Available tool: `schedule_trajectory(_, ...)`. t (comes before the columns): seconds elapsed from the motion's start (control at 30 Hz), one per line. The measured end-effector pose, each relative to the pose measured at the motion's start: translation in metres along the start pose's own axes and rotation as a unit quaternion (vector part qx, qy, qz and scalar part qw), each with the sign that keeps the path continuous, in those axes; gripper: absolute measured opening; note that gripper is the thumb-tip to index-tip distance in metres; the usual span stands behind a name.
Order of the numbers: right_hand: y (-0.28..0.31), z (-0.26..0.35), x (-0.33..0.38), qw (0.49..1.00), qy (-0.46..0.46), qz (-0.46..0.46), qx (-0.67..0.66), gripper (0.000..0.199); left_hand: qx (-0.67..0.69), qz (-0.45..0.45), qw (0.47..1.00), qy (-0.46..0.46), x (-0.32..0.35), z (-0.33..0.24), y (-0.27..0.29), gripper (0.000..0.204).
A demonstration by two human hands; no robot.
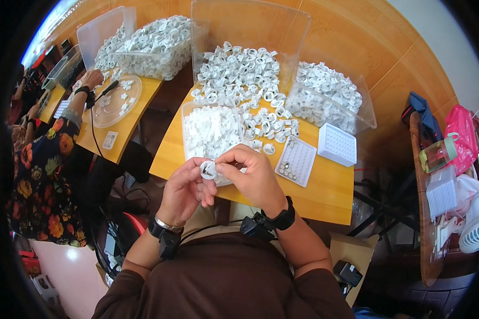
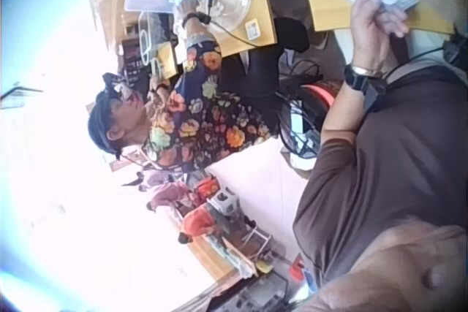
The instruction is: Assembling small electronic or metal circular parts into white plastic housing components at a manufacturing workbench.
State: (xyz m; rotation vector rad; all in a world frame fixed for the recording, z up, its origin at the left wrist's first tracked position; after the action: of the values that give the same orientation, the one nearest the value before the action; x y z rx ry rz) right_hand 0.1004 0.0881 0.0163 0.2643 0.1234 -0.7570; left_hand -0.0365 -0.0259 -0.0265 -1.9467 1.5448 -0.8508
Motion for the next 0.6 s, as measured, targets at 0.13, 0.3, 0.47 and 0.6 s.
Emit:
schedule_trajectory(0.13, -0.0037, 0.0057, 0.0015, 0.997, 0.039, -0.004, 0.06, 0.007, 0.003, 0.014, 1.0, -0.001, 0.0007, 0.0009, -0.0002, 0.031)
schedule_trajectory(0.3, -0.0042, 0.0048, 0.0034, 0.995, 0.055, -0.006, 0.087, 0.007, 0.007, 0.021, 1.0, 0.001, 0.0004, 0.0014, -0.0011, 0.03)
schedule_trajectory(0.47, -0.0052, 0.0053, 0.0044, 0.992, 0.066, -0.008, 0.11, 0.006, -0.003, 0.012, 1.0, 0.003, 0.0011, 0.0017, -0.0027, 0.029)
schedule_trajectory(0.6, -0.0044, 0.0081, 0.0057, 0.987, 0.081, -0.005, 0.142, 0.006, -0.03, 0.006, 1.0, -0.007, 0.0011, 0.0035, -0.0024, 0.028)
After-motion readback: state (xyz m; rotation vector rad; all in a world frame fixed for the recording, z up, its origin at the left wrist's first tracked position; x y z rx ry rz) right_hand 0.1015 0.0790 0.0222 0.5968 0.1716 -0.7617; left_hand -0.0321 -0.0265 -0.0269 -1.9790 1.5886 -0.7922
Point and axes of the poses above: each hand's wrist, its own x-axis away from the middle knuckle, its own y-axis out of the back of the hand, z = x × y, the point moved 1 cm from there along -x, towards the middle knuckle, and after that the axes turned 2 degrees about -z, right-handed, at the moved point
